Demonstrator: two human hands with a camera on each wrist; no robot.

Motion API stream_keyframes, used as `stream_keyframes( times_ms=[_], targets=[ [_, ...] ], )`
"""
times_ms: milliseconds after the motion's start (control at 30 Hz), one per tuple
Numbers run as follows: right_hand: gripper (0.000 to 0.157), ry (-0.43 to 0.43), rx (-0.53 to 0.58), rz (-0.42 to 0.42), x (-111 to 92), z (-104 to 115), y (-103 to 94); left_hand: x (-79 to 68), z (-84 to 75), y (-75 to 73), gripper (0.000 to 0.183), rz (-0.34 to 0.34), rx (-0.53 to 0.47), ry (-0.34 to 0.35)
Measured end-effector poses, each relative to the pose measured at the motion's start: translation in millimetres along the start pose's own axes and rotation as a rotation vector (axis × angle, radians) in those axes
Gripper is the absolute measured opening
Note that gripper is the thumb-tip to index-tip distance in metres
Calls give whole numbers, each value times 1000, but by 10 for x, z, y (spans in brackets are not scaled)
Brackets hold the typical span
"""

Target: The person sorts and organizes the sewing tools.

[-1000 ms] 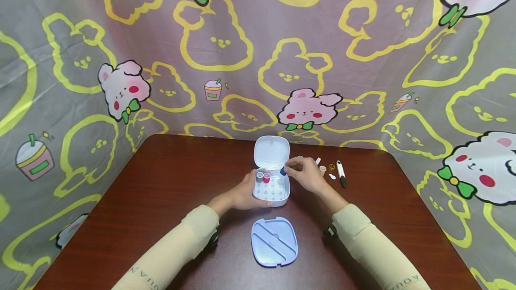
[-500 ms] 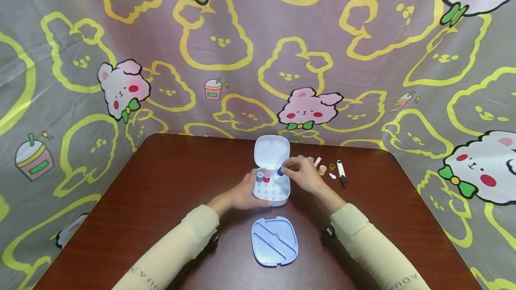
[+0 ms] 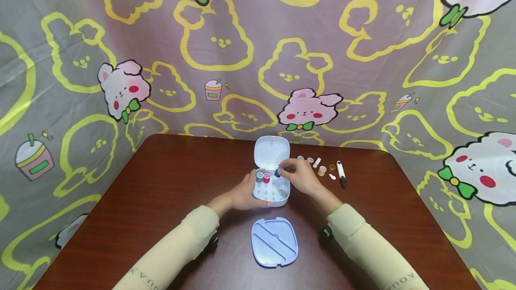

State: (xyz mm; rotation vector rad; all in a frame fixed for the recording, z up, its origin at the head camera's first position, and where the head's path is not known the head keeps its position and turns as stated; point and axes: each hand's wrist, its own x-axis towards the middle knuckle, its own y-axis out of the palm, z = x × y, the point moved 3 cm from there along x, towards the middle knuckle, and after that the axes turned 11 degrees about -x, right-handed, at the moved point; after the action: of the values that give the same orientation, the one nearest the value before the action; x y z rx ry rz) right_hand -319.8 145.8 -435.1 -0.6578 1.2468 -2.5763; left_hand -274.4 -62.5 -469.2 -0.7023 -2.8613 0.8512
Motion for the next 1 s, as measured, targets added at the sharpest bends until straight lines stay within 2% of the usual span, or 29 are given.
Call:
stream_keyframes(
  times_ms=[633,1000],
  targets=[
    [18,-19,-14,8,7,75,64,-1,-3,1,122,11,5,-18],
    [19,-43,-21,8,17,101,119,-5,-2,-3,122,8,2,-5]
  ],
)
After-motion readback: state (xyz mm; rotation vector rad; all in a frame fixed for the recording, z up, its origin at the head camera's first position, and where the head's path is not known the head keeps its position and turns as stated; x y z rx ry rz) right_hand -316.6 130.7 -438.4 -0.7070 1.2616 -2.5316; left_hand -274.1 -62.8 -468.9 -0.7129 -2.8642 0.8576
